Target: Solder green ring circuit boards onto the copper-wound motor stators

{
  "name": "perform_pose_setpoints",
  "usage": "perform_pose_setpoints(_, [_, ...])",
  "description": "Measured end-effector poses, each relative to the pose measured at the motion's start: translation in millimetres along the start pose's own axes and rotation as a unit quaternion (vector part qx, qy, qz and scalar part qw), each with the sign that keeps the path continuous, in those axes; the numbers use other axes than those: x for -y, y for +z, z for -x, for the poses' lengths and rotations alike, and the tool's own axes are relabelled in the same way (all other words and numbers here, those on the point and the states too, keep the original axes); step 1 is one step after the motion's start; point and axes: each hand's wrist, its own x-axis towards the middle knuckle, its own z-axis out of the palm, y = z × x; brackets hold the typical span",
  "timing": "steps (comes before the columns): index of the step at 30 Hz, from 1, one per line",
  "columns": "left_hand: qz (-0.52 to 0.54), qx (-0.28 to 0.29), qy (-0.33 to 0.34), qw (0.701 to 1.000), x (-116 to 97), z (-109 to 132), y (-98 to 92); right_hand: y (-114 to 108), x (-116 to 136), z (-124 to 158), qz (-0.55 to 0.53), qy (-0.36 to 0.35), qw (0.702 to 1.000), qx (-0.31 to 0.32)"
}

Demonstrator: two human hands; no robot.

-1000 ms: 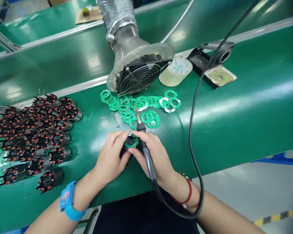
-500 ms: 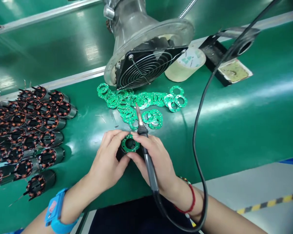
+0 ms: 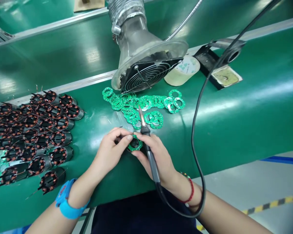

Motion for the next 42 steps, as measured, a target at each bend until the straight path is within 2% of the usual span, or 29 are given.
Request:
perform_pose_setpoints(6, [0.08, -0.007, -0.08, 0.994, -13.5, -8.5, 3.9, 0.2, 1.5, 1.3, 0.0, -0.017, 1.0, 0.003])
perform_pose_setpoints(11, [0.104, 0.006, -0.1, 0.989, -22.3, -11.5, 6.5, 0.6, 1.2, 3.7, 0.003, -0.017, 1.0, 0.002])
perform_pose_setpoints(16, [0.127, 0.012, -0.111, 0.986, -22.1, -10.6, 5.7, 1.1, 0.5, 5.9, -0.004, -0.02, 1.0, 0.007])
perform_pose_setpoints(19, [0.139, -0.03, -0.096, 0.985, -17.5, -4.0, 4.2, 1.1, -0.2, 6.6, -0.01, -0.02, 1.0, 0.007])
perform_pose_setpoints(23, [0.074, -0.112, -0.062, 0.989, -12.5, 4.0, 8.5, 0.8, -0.9, 7.3, -0.014, -0.025, 0.999, 0.015])
perform_pose_setpoints(30, [0.035, -0.113, -0.054, 0.992, -13.9, 3.3, 12.9, 1.3, -0.5, 7.0, -0.006, -0.023, 1.0, 0.016])
perform_pose_setpoints(33, [-0.058, -0.114, 0.016, 0.992, -12.5, 14.8, 10.3, 1.1, -0.4, 7.3, -0.001, -0.024, 1.0, 0.015])
perform_pose_setpoints(35, [-0.157, -0.106, 0.081, 0.979, -11.4, 24.6, 11.5, 0.7, -0.2, 7.7, -0.004, -0.022, 1.0, 0.015])
perform_pose_setpoints(37, [-0.215, -0.116, 0.111, 0.963, -10.2, 31.5, 15.4, 0.3, 0.1, 7.9, -0.008, -0.019, 1.0, 0.016])
perform_pose_setpoints(39, [-0.211, -0.137, 0.098, 0.963, -8.8, 33.1, 20.5, 0.3, 0.4, 7.9, -0.006, -0.016, 1.0, 0.015])
perform_pose_setpoints(42, [-0.146, -0.147, 0.058, 0.977, -6.6, 28.3, 23.8, 0.9, 0.4, 7.2, 0.002, -0.022, 1.0, 0.012])
